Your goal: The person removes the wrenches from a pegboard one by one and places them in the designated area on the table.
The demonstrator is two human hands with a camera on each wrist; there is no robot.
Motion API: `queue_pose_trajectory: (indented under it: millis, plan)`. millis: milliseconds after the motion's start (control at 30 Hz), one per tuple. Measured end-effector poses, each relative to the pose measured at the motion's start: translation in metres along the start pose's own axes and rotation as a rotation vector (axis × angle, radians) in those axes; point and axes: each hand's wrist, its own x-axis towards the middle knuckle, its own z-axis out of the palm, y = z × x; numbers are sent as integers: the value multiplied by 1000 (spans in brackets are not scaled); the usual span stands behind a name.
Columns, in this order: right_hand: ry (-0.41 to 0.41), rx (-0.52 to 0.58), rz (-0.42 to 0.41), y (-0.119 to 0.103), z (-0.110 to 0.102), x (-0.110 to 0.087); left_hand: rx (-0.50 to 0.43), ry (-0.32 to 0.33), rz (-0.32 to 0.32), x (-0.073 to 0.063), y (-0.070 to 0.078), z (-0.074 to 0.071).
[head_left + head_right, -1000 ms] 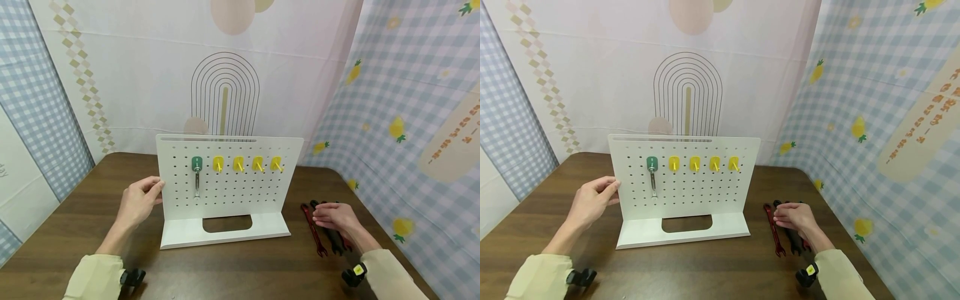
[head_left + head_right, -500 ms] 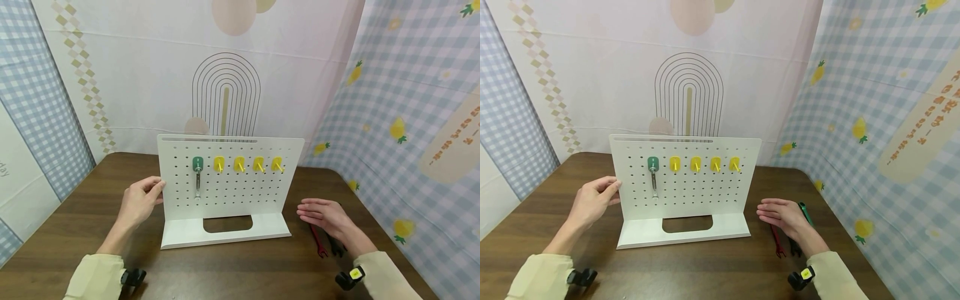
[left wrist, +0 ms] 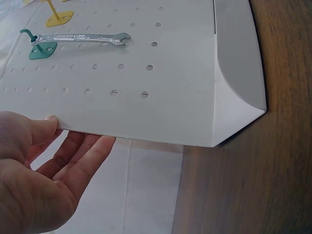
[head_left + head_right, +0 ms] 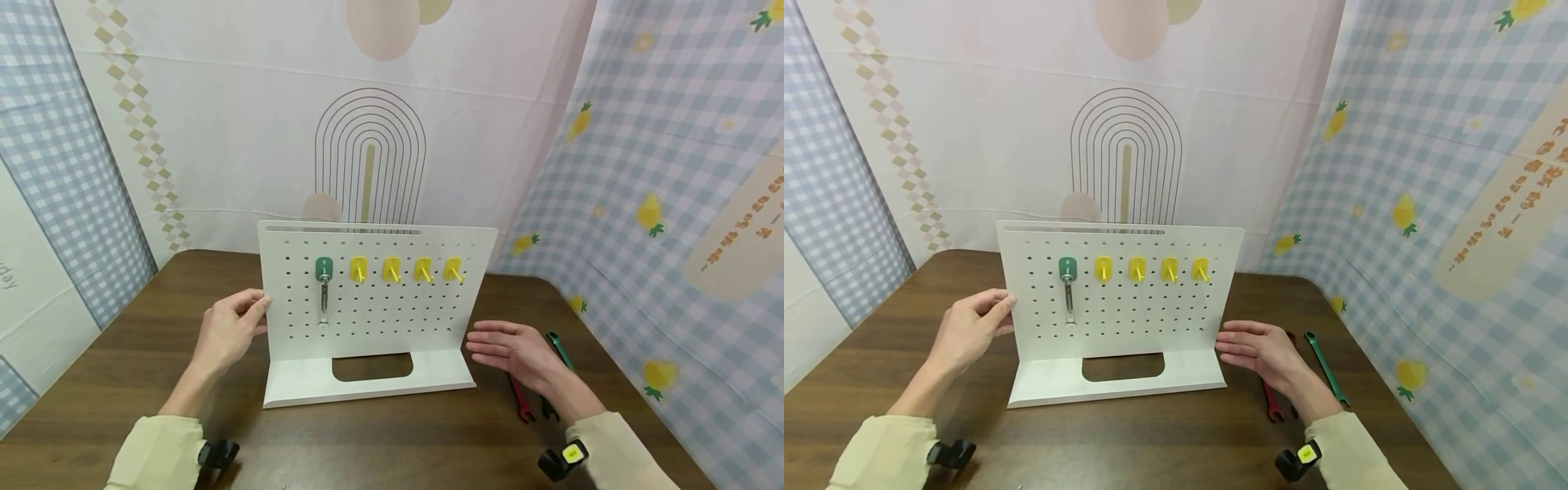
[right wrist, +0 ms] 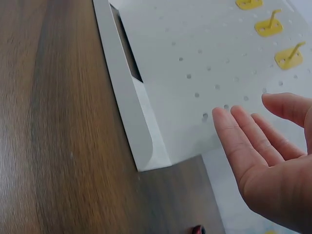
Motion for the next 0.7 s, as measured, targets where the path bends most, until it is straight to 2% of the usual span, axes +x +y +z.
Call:
queue_pose_trajectory:
  millis: [700]
  plan:
    - [-42,30,-16,-5,58,19,12,17,22,-1,0,1]
